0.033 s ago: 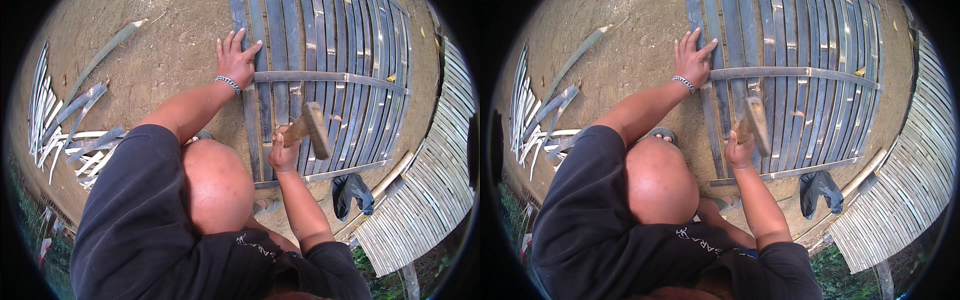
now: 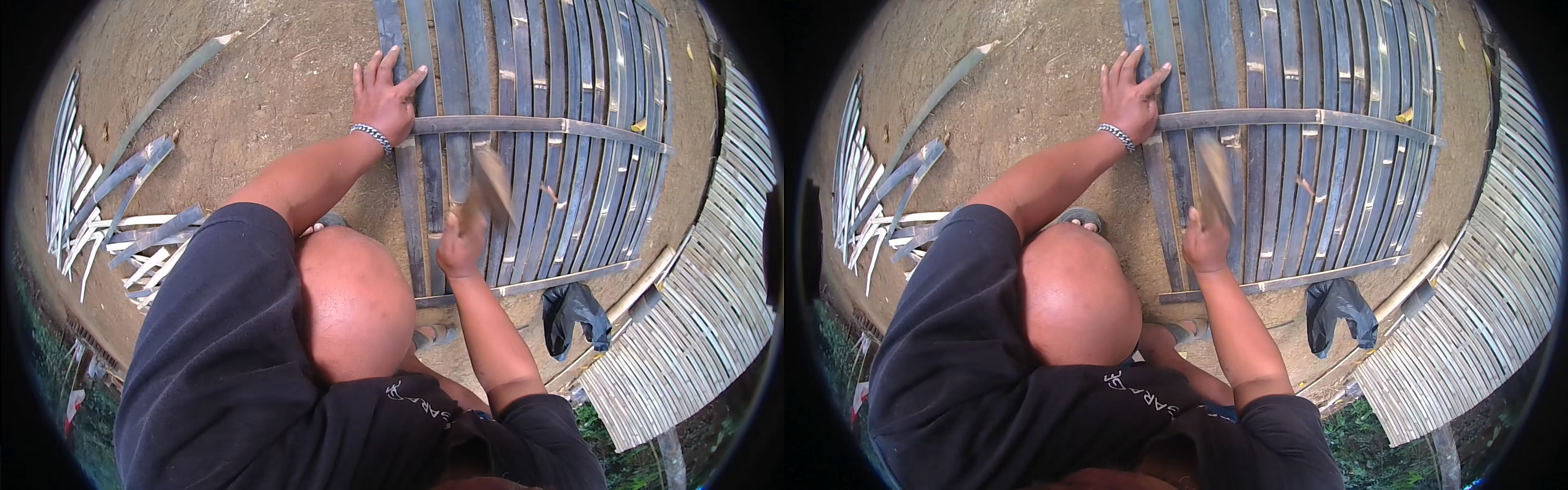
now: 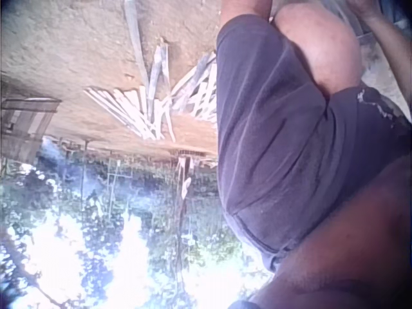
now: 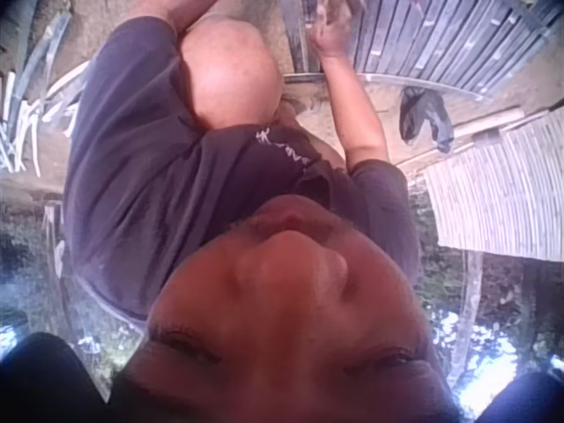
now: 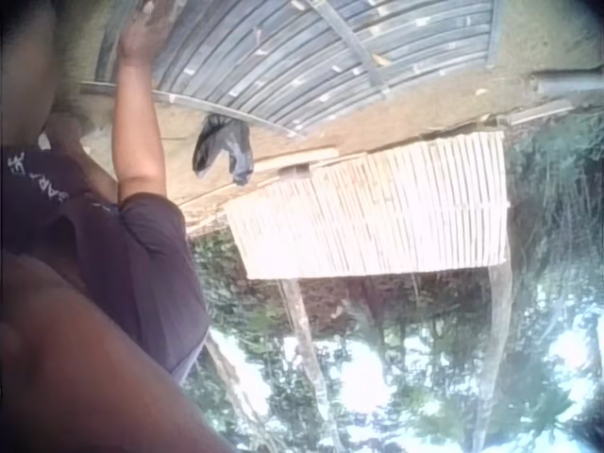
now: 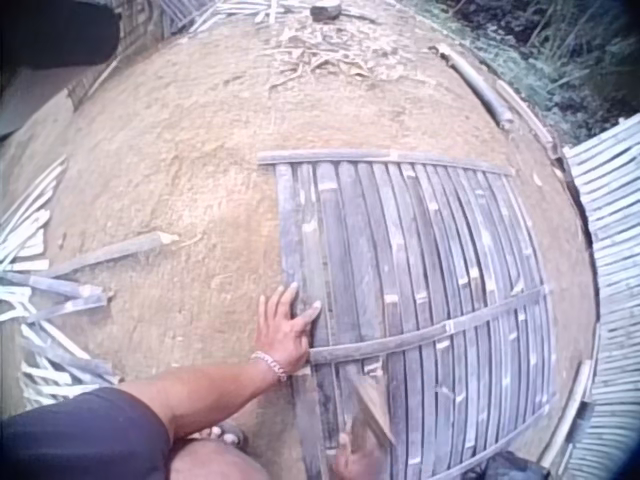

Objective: The person constructs a flat bamboo lattice by hammering small nails into thin bamboo strips laid across larger horizontal supports and tying them together.

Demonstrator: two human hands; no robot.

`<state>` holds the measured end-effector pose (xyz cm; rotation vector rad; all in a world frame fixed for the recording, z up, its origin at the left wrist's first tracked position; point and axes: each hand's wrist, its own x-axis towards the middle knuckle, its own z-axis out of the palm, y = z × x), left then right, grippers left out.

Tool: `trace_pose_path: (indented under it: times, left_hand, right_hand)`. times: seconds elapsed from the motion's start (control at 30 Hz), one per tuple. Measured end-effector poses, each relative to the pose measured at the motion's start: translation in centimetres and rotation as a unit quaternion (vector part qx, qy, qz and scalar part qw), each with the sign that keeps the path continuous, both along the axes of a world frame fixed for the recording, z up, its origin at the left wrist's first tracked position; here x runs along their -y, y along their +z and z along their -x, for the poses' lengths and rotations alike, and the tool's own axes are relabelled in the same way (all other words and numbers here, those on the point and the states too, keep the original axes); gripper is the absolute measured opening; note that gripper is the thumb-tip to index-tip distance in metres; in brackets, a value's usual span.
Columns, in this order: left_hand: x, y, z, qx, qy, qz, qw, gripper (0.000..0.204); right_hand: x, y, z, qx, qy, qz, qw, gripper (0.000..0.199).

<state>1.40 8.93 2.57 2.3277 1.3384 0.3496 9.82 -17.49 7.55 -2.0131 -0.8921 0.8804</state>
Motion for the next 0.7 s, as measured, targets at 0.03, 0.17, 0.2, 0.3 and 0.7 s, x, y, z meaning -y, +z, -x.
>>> trace_pose_path:
  times: [0.03, 0.17, 0.2, 0.3, 0.7]
  left_hand:
    - [-0.1, 0.0, -0.1, 0.0, 0.0, 0.0, 1.0, 0.054]
    - [0.4, -0.4, 0.2, 0.005, -0.001, -0.002, 1.0, 0.055]
    - [0.2, -0.5, 0.2, 0.003, 0.001, -0.004, 1.0, 0.055]
    - [0.1, -0.3, -0.1, 0.001, 0.0, -0.008, 1.0, 0.054]
    - [0.0, -0.2, -0.1, 0.002, 0.001, -0.003, 1.0, 0.054]
  right_hand:
    - [-1.1, 0.2, -0.1, 0.062, 0.044, 0.097, 0.992, 0.044]
    - [-2.0, 2.8, -1.2, 0.058, 0.036, 0.058, 0.996, 0.043]
    - [-1.6, 3.0, -1.2, 0.045, 0.025, 0.01, 0.999, 0.042]
    - [-2.2, 2.1, -1.0, 0.079, 0.062, 0.076, 0.992, 0.042]
    - [-3.7, 2.3, -1.0, 0.083, 0.125, 0.169, 0.974, 0.042]
